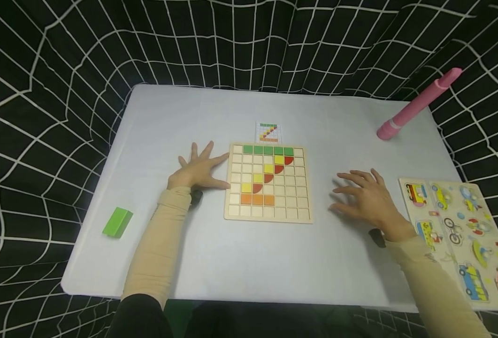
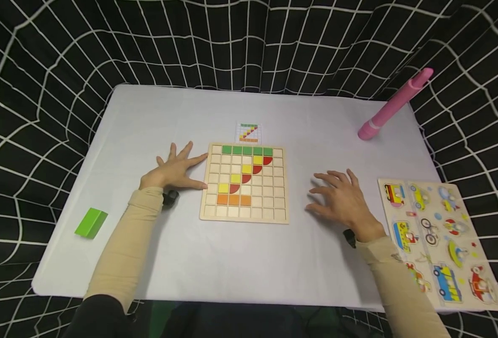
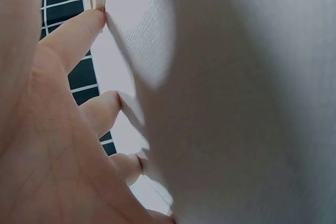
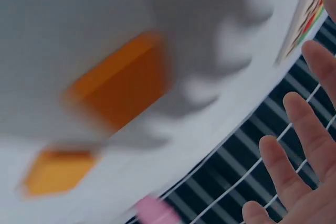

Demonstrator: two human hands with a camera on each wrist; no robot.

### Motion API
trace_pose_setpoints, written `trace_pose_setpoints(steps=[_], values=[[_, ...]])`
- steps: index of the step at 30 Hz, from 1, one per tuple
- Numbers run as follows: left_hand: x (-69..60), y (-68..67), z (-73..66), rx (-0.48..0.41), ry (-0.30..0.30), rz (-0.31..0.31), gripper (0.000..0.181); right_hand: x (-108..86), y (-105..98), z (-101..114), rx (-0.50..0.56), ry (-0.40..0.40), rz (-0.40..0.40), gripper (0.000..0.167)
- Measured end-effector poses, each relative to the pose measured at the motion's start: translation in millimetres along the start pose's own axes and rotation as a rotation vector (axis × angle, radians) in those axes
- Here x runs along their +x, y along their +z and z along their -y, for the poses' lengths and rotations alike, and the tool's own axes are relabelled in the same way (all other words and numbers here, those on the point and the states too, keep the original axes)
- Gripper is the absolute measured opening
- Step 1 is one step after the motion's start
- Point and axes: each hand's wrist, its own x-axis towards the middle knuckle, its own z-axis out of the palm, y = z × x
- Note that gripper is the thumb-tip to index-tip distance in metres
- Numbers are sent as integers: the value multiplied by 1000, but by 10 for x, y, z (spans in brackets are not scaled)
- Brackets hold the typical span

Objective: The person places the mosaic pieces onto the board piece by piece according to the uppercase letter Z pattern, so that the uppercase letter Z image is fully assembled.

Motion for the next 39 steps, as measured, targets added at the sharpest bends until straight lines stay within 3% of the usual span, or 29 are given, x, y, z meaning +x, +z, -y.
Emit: trace_pose_setpoints(steps=[12,23,31,39], values=[[-28,-67,-9,-1,3,-17,102,-465,-135,-345,16,115,103,36],[-11,-63,-19,2,-1,-22,102,-611,-114,-443,36,150,127,29],[-11,-38,-27,0,1,-19,101,-565,-127,-428,53,108,94,27],[-8,-3,-8,-7,-3,-8,101,-192,-123,-192,107,25,48,26]])
